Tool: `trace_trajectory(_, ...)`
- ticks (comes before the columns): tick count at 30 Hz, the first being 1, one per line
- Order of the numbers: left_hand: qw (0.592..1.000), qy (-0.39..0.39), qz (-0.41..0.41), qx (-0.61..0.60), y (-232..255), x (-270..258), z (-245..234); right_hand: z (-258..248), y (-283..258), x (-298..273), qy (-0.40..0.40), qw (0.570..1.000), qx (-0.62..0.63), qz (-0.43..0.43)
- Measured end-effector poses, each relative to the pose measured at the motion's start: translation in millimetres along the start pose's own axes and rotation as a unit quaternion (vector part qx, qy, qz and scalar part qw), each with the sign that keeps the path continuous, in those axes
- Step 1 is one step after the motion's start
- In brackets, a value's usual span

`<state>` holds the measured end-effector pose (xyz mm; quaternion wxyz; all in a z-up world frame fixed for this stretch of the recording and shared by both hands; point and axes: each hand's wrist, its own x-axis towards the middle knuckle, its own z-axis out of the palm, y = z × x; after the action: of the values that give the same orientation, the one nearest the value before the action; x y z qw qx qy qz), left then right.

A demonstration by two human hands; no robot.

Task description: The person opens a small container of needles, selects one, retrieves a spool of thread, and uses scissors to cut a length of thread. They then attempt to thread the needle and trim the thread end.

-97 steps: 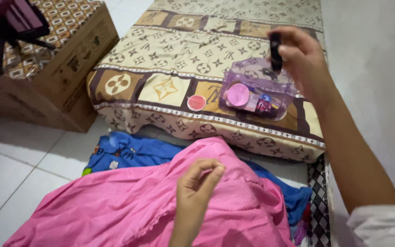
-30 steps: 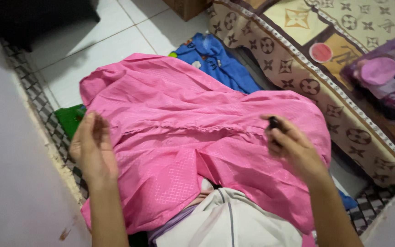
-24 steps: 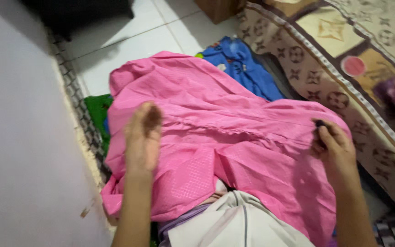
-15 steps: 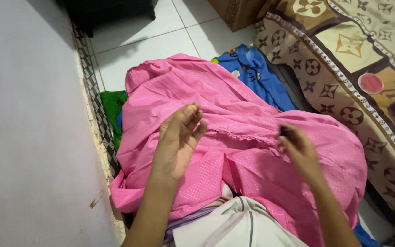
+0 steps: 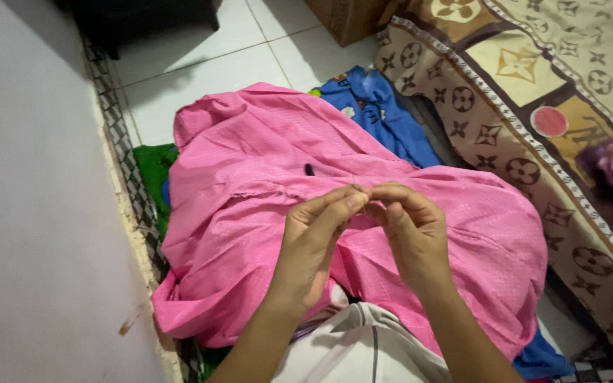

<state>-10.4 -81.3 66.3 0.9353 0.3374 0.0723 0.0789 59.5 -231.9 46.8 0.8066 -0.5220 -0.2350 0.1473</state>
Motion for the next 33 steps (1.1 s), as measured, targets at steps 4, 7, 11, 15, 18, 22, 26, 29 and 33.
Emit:
trace_trajectory(4,0.999,0.015,-0.036,0.019,-4.3,-0.2,7.5,-4.1,-6.8,0.2,0.038,0.995,-0.097,-0.003)
trace_trajectory(7,0.998,-0.024,-0.044,0.047,-10.5,-1.3,9.7,-23.2,-6.1,7.5,-0.085,0.994,-0.059,0.042)
trace_trajectory(11,0.992,-0.002,-0.112,0.054,-13.2,-4.5,5.5,-49.9,9.5,13.4,-0.118,0.985,-0.120,0.039)
trace_trajectory(15,0.991,0.015,-0.125,0.032,-4.4,-4.2,-10.9,-68.8,21.8,10.8,-0.037,0.990,-0.137,0.024)
trace_trajectory(18,0.992,0.039,-0.115,0.034,5.1,-6.3,-24.1,-75.6,23.1,7.9,0.014,0.988,-0.155,0.012)
trace_trajectory(22,0.993,0.071,-0.089,0.042,15.8,-8.0,-37.4,-78.9,24.9,9.8,0.054,0.996,-0.060,0.027)
trace_trajectory(26,0.899,0.063,0.144,0.409,38.4,0.4,-67.8,-84.8,27.1,7.4,0.088,0.993,-0.055,0.053)
trace_trajectory(29,0.641,0.136,0.217,0.723,48.6,-1.4,-101.0,-88.7,29.2,-1.5,0.090,0.991,-0.084,0.058)
trace_trajectory(33,0.512,0.195,0.112,0.829,38.3,-6.1,-138.8,-87.0,32.1,-11.1,0.090,0.986,-0.109,0.093)
